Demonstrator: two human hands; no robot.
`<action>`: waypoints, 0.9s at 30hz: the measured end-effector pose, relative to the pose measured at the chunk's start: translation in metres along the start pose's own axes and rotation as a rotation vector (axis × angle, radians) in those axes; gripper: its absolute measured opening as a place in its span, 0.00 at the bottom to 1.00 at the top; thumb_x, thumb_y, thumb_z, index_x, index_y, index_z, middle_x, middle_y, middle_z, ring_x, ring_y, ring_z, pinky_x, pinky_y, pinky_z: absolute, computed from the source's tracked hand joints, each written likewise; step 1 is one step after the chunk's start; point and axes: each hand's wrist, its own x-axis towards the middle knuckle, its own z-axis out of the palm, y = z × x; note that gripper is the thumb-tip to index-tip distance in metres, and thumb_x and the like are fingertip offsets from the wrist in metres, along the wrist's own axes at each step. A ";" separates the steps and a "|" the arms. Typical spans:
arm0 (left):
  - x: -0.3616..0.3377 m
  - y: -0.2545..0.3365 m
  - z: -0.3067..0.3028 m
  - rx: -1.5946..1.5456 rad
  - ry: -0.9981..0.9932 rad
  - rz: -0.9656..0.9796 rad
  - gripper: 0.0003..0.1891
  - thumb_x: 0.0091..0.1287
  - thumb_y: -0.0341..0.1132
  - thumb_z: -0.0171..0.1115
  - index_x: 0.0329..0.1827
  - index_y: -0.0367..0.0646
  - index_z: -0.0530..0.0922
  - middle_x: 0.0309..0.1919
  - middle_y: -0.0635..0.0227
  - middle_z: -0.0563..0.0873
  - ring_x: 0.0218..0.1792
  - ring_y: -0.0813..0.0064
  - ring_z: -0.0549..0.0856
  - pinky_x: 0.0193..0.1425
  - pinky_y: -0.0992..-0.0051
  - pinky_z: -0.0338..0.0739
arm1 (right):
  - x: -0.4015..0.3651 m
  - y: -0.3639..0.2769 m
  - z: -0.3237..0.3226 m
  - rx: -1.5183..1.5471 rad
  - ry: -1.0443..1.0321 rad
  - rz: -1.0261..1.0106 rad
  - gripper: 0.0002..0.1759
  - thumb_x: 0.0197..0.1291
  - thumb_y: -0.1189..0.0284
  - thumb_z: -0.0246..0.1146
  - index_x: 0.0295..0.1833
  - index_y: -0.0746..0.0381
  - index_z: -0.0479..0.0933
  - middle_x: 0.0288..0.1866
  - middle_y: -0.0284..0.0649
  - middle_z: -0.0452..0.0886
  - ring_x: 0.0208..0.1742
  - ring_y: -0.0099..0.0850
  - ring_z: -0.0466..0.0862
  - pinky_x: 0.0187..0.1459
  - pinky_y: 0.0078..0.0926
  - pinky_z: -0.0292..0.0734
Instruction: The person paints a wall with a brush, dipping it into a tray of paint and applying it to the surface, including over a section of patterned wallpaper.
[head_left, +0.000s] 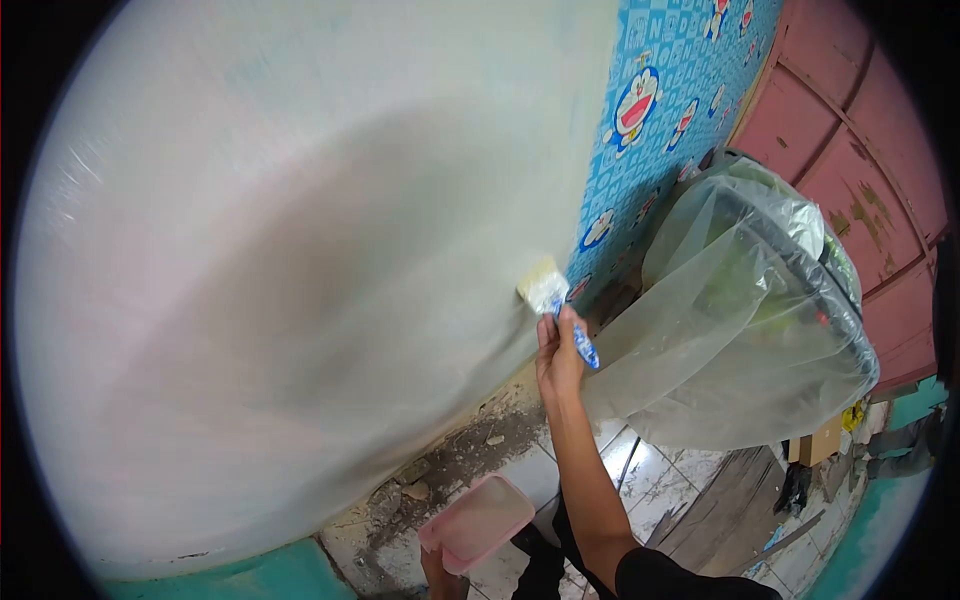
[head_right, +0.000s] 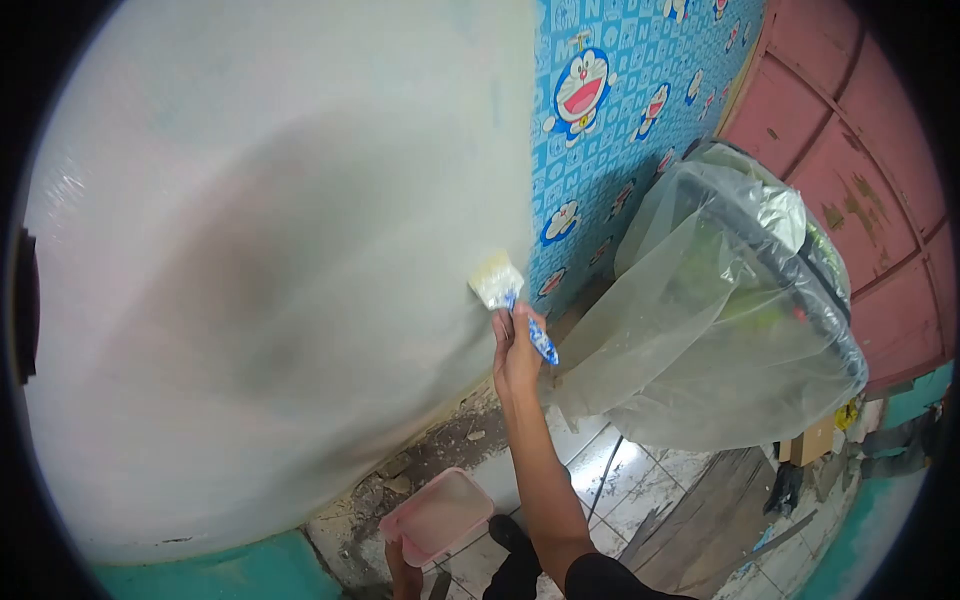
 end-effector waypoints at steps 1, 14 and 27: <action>0.002 -0.007 -0.006 0.018 0.009 -0.005 0.31 0.72 0.49 0.54 0.71 0.39 0.63 0.64 0.61 0.73 0.66 0.65 0.72 0.70 0.64 0.66 | 0.009 0.020 -0.031 -0.016 0.041 0.024 0.08 0.69 0.71 0.61 0.50 0.58 0.72 0.49 0.35 0.79 0.45 0.25 0.83 0.50 0.23 0.83; -0.002 -0.057 -0.090 0.798 0.001 0.008 0.37 0.73 0.58 0.49 0.78 0.43 0.58 0.74 0.54 0.64 0.73 0.54 0.65 0.71 0.54 0.65 | 0.040 0.104 -0.171 -0.483 0.194 -0.097 0.07 0.64 0.74 0.66 0.39 0.64 0.74 0.34 0.39 0.81 0.31 0.24 0.80 0.37 0.23 0.79; 0.006 -0.001 -0.039 0.257 0.191 -0.218 0.32 0.77 0.51 0.47 0.76 0.40 0.60 0.73 0.54 0.67 0.71 0.58 0.69 0.68 0.58 0.69 | -0.025 -0.060 0.074 0.030 -0.202 -0.290 0.07 0.69 0.70 0.63 0.47 0.57 0.72 0.46 0.34 0.78 0.44 0.25 0.82 0.49 0.25 0.80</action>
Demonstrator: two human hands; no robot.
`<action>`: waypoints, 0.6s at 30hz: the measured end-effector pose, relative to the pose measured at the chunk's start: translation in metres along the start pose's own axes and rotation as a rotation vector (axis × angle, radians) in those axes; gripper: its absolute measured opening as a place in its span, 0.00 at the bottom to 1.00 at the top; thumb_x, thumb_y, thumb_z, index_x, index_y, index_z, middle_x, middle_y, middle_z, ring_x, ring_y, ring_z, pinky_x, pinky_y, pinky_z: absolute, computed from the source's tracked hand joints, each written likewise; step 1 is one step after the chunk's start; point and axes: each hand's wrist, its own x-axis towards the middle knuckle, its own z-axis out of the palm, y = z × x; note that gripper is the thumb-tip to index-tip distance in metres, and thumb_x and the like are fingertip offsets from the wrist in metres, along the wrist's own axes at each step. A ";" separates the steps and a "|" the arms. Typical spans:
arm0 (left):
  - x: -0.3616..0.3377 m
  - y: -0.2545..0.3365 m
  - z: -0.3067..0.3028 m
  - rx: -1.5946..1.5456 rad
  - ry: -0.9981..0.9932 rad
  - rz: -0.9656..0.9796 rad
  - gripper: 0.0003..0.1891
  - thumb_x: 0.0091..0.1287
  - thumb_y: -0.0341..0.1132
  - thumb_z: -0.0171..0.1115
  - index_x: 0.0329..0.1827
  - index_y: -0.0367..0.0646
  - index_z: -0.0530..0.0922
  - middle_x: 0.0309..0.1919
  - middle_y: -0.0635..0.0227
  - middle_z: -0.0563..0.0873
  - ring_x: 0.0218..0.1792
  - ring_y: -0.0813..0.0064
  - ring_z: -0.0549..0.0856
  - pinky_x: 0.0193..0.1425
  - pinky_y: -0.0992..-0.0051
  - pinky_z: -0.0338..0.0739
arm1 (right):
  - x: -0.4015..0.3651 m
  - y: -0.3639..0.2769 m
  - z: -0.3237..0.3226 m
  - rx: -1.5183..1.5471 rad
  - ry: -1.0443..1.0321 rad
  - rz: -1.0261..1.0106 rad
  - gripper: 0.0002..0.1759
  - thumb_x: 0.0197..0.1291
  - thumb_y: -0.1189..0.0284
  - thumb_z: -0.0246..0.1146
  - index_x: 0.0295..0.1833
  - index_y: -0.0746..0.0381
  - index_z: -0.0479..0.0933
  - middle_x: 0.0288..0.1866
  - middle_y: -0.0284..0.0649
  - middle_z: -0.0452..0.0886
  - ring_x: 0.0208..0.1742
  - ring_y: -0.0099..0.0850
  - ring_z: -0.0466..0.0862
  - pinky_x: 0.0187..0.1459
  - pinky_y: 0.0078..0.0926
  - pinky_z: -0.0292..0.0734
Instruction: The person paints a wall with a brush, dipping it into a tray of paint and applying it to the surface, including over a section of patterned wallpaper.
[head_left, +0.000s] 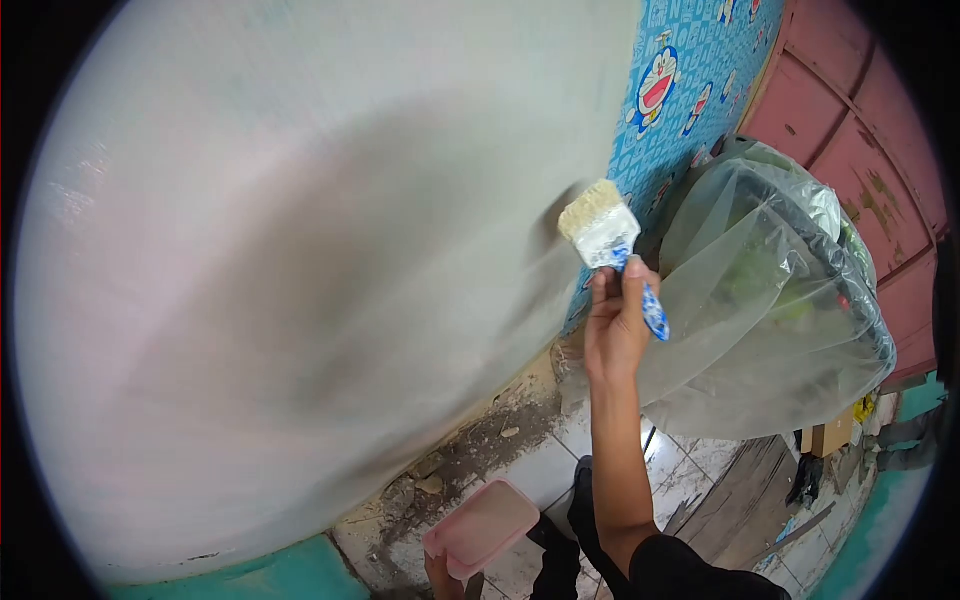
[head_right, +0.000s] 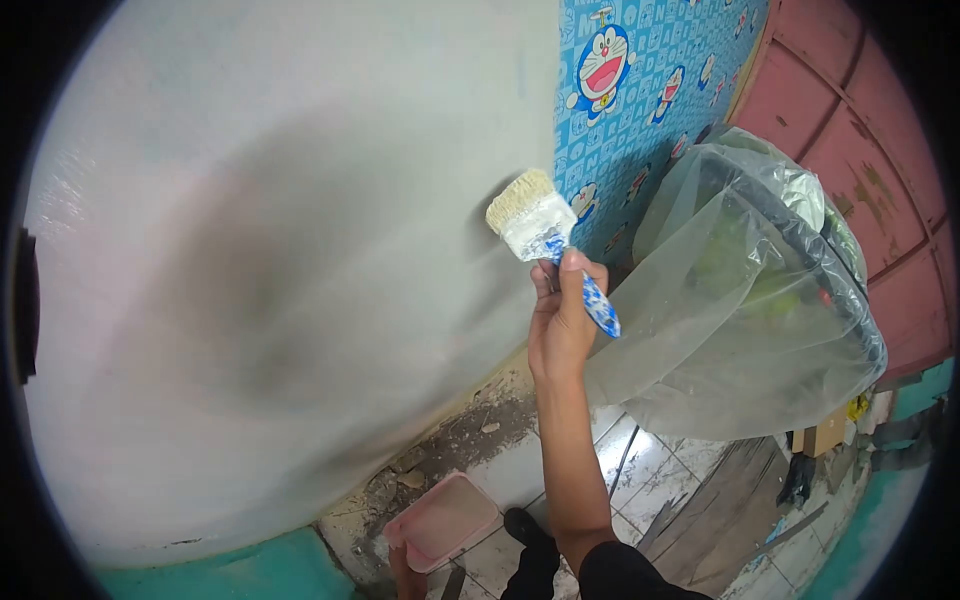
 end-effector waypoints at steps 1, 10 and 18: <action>0.001 -0.002 0.001 -0.008 0.001 0.007 0.32 0.76 0.51 0.48 0.76 0.40 0.60 0.72 0.55 0.67 0.71 0.59 0.70 0.68 0.58 0.68 | 0.004 0.015 -0.016 -0.021 0.005 0.042 0.08 0.69 0.69 0.63 0.48 0.56 0.72 0.48 0.34 0.78 0.46 0.25 0.81 0.50 0.26 0.79; 0.011 -0.021 0.000 0.019 -0.077 0.089 0.31 0.74 0.51 0.52 0.74 0.41 0.61 0.68 0.59 0.70 0.69 0.64 0.71 0.70 0.61 0.66 | -0.033 0.170 -0.278 -0.347 0.355 0.340 0.08 0.66 0.70 0.65 0.46 0.59 0.74 0.40 0.36 0.81 0.35 0.25 0.82 0.43 0.23 0.82; 0.017 -0.031 -0.015 -0.226 -0.064 0.172 0.33 0.65 0.40 0.61 0.71 0.36 0.62 0.63 0.54 0.74 0.65 0.58 0.75 0.68 0.61 0.70 | -0.011 0.136 -0.194 -0.614 0.272 0.181 0.09 0.64 0.73 0.67 0.44 0.61 0.73 0.39 0.38 0.83 0.36 0.28 0.84 0.39 0.23 0.83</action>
